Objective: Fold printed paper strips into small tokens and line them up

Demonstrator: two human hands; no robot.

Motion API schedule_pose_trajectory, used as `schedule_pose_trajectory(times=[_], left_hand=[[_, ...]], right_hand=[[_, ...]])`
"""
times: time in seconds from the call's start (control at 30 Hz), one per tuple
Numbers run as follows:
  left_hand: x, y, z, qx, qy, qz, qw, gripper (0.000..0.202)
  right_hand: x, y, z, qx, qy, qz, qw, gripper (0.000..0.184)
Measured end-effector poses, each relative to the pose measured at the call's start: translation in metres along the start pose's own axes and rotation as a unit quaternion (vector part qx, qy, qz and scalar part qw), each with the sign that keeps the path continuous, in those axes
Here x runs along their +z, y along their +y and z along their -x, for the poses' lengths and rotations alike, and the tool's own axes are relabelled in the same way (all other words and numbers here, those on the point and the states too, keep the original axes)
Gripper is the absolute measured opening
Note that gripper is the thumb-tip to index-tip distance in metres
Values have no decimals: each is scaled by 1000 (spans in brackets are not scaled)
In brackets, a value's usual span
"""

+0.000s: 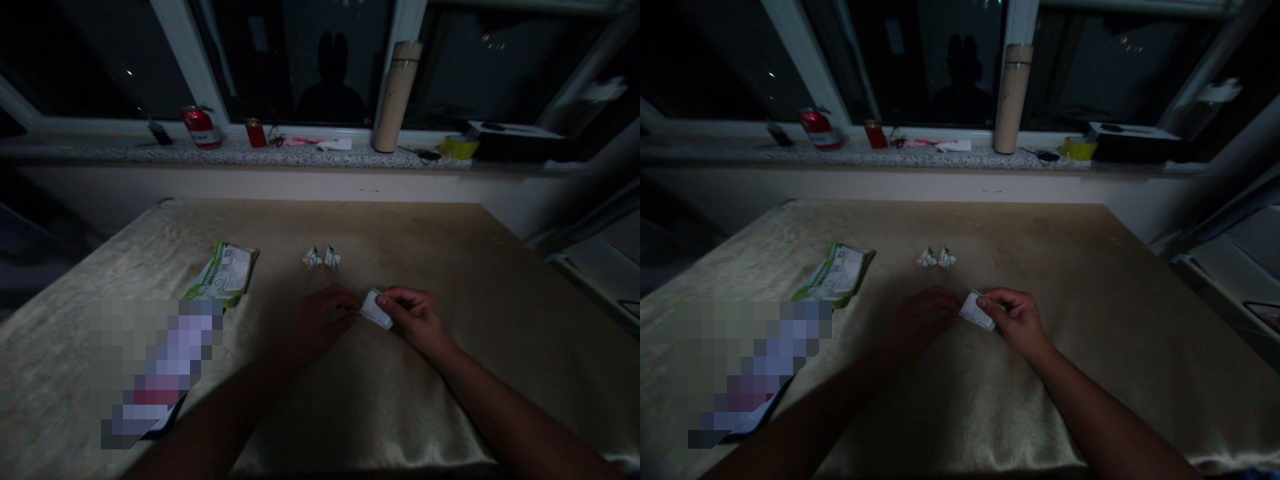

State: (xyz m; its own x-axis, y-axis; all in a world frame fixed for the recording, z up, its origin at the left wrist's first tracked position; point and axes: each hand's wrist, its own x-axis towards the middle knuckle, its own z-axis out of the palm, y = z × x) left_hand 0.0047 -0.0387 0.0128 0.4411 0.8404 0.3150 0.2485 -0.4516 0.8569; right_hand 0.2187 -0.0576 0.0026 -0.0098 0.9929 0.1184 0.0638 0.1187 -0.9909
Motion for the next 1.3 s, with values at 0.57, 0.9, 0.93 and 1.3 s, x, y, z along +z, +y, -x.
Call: schedule_pose_trajectory(times=[0.57, 0.9, 0.93, 1.3], left_hand=[[-2, -5, 1, 93, -86, -39, 991, 14], [-6, -1, -2, 9, -83, 10, 996, 12], [-3, -1, -1, -18, -58, 32, 998, 13], [17, -3, 0, -203, -17, 139, 969, 36]], right_hand=[[2, 4, 1, 16, -45, -21, 999, 23], [1, 0, -1, 33, -9, -31, 999, 27], [1, 0, -1, 32, 7, -30, 999, 28], [7, -3, 5, -83, -13, 66, 994, 23]])
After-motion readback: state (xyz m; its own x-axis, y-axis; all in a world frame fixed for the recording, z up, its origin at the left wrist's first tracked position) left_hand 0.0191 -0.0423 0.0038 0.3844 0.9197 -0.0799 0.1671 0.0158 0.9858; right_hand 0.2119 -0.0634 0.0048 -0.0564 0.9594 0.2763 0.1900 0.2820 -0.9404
